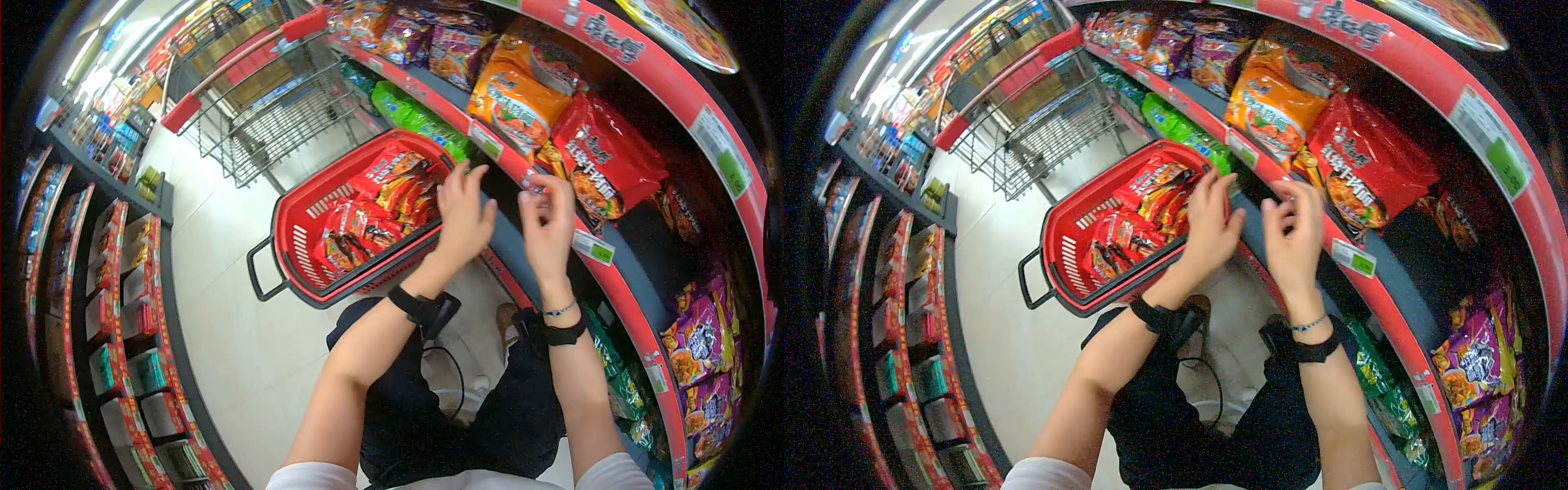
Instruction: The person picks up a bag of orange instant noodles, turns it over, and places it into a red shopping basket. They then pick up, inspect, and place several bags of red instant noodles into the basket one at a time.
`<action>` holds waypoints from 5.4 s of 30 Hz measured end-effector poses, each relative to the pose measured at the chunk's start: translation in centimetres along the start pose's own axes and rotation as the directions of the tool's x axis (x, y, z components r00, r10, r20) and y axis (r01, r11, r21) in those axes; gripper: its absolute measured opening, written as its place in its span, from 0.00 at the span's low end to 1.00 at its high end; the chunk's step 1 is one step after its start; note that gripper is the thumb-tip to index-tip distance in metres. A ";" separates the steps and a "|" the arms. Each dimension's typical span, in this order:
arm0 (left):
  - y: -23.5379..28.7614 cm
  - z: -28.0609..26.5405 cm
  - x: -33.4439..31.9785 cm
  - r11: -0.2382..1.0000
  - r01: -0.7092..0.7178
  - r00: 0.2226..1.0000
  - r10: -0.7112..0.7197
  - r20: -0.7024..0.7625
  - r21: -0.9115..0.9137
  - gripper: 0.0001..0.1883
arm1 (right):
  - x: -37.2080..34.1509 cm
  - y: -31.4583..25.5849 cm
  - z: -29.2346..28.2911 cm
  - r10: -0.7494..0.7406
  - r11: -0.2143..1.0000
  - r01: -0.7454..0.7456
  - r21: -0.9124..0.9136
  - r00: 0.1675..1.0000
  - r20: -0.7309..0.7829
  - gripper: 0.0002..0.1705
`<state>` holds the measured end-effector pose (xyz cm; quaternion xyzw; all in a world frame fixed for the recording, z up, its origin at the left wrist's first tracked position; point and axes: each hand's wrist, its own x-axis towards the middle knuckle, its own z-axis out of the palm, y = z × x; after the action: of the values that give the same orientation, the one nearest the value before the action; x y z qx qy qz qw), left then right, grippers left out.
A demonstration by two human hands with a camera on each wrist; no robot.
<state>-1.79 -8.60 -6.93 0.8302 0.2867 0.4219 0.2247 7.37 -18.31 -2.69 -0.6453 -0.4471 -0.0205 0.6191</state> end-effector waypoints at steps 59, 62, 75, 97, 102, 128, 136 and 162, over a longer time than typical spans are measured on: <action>14.0 3.6 0.1 0.249 0.243 0.869 0.373 0.325 -0.937 0.28 | -3.4 -2.4 -16.7 -0.155 0.984 0.174 -0.025 0.793 -0.589 0.25; 16.8 7.2 -1.5 0.341 0.186 0.814 0.472 0.338 -0.922 0.28 | -3.8 -1.3 -18.6 -0.188 0.982 0.128 -0.140 0.765 -0.617 0.25; 20.8 14.3 0.3 0.711 -0.382 0.796 0.578 0.181 -0.591 0.34 | 0.1 1.8 -20.2 -0.101 0.931 -0.175 -0.321 0.720 -0.686 0.20; 21.1 20.4 2.0 0.826 -0.431 0.779 0.544 0.313 -0.363 0.38 | 3.3 9.0 -22.2 0.058 0.884 -0.358 -0.301 0.723 -0.689 0.31; 20.6 20.8 1.8 0.782 -0.531 0.720 0.620 0.311 -0.327 0.35 | 3.3 9.3 -22.6 0.118 0.886 -0.375 -0.273 0.752 -0.649 0.31; -6.8 -0.6 -5.3 0.885 0.201 0.938 -0.298 0.179 0.421 0.33 | -1.4 -2.4 -1.3 -0.062 0.995 0.045 0.091 0.979 0.194 0.13; -11.8 0.0 -5.8 0.761 0.174 0.804 -0.476 0.356 0.625 0.34 | -2.9 3.6 1.9 0.070 0.949 0.169 -0.268 0.713 0.697 0.23; -4.8 -7.6 -14.3 0.839 -0.382 0.451 -0.196 0.871 0.387 0.27 | -3.4 7.7 4.6 0.459 0.856 -0.046 -0.515 0.527 0.716 0.20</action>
<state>-16.33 -13.57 -13.96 0.9672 0.1830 -0.1593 0.0756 7.53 -15.15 -11.78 -0.7593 -0.5634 0.2744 0.1753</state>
